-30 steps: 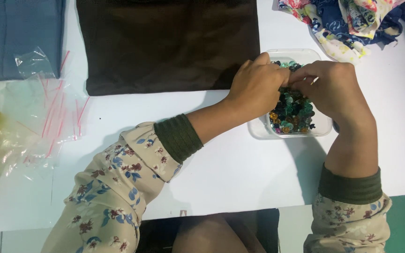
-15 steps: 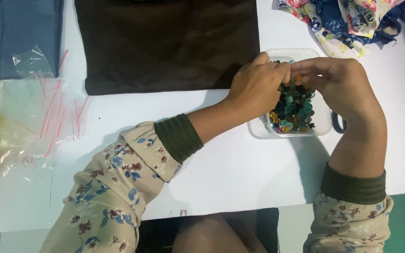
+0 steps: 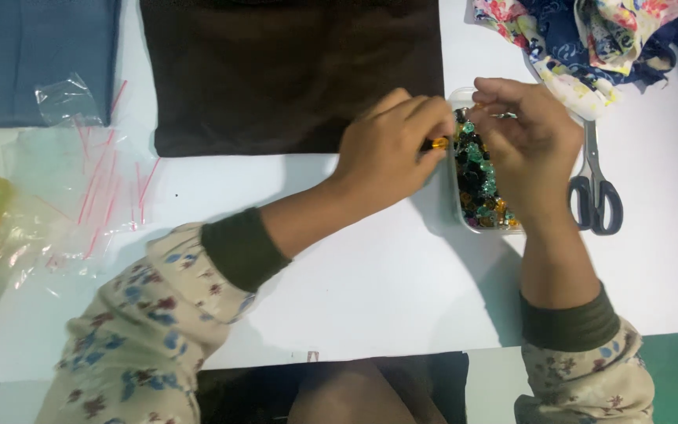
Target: Sort and package small orange beads into plastic bags.
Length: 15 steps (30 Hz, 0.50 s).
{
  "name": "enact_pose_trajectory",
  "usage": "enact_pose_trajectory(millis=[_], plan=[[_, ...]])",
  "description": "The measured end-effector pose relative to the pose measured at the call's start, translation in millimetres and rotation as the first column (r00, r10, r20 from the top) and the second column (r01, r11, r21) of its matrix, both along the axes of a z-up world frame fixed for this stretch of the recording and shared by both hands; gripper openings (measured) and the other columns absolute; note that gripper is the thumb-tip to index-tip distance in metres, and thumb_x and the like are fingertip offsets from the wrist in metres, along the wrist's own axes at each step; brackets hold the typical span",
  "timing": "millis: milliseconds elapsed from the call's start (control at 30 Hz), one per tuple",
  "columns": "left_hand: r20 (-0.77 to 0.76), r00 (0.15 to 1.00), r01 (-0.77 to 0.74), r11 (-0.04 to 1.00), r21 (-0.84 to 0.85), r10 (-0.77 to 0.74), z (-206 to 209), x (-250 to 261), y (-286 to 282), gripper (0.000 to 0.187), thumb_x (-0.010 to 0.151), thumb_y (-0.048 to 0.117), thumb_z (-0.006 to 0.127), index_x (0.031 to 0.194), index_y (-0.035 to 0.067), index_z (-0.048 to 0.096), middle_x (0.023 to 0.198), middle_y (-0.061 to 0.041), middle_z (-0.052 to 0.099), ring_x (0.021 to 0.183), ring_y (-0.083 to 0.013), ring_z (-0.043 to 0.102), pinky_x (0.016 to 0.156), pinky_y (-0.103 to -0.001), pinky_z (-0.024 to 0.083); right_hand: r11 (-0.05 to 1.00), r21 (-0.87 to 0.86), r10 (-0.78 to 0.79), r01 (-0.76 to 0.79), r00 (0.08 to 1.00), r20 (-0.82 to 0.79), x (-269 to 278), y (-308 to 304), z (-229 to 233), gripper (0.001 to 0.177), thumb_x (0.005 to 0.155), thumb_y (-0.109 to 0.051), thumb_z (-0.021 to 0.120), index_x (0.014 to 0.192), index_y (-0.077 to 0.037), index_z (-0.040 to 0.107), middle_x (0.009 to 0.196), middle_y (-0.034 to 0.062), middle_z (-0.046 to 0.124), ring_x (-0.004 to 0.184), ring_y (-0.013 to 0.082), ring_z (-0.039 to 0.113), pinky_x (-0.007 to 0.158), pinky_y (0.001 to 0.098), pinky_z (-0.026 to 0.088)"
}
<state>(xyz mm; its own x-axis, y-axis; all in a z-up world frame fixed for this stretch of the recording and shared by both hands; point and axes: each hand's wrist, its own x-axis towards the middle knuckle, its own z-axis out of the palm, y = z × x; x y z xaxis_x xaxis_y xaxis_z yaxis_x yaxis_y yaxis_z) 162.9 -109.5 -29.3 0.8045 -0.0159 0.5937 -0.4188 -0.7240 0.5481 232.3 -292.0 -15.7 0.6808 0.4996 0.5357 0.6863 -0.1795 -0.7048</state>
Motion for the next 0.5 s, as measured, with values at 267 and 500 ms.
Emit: enact_pose_trajectory(millis=[267, 500], plan=[[-0.063, 0.994, -0.085, 0.986, 0.145, 0.095, -15.6, -60.3, 67.9, 0.041, 0.069, 0.008, 0.087, 0.096, 0.02, 0.059, 0.084, 0.002, 0.068, 0.088, -0.0239, 0.067, 0.077, -0.039, 0.054, 0.999, -0.001, 0.037, -0.038, 0.957, 0.287, -46.3, 49.9, -16.6, 0.017, 0.088, 0.006, 0.089, 0.098, -0.004, 0.079, 0.094, 0.0092, 0.075, 0.08, 0.0254, 0.072, 0.066, 0.0316, 0.059], [-0.241, 0.959, -0.113, 0.982, 0.149, 0.147, -21.3, -84.2, 82.1, 0.037, 0.073, 0.006, 0.085, 0.101, 0.016, 0.064, 0.083, -0.004, 0.073, 0.091, -0.0287, 0.07, 0.077, -0.043, 0.053, 0.99, -0.065, 0.132, -0.122, 0.974, 0.185, -63.2, 81.8, -52.8, 0.014, 0.087, 0.008, 0.078, 0.092, -0.005, 0.079, 0.091, 0.0097, 0.075, 0.08, 0.0291, 0.073, 0.07, 0.0347, 0.059]])
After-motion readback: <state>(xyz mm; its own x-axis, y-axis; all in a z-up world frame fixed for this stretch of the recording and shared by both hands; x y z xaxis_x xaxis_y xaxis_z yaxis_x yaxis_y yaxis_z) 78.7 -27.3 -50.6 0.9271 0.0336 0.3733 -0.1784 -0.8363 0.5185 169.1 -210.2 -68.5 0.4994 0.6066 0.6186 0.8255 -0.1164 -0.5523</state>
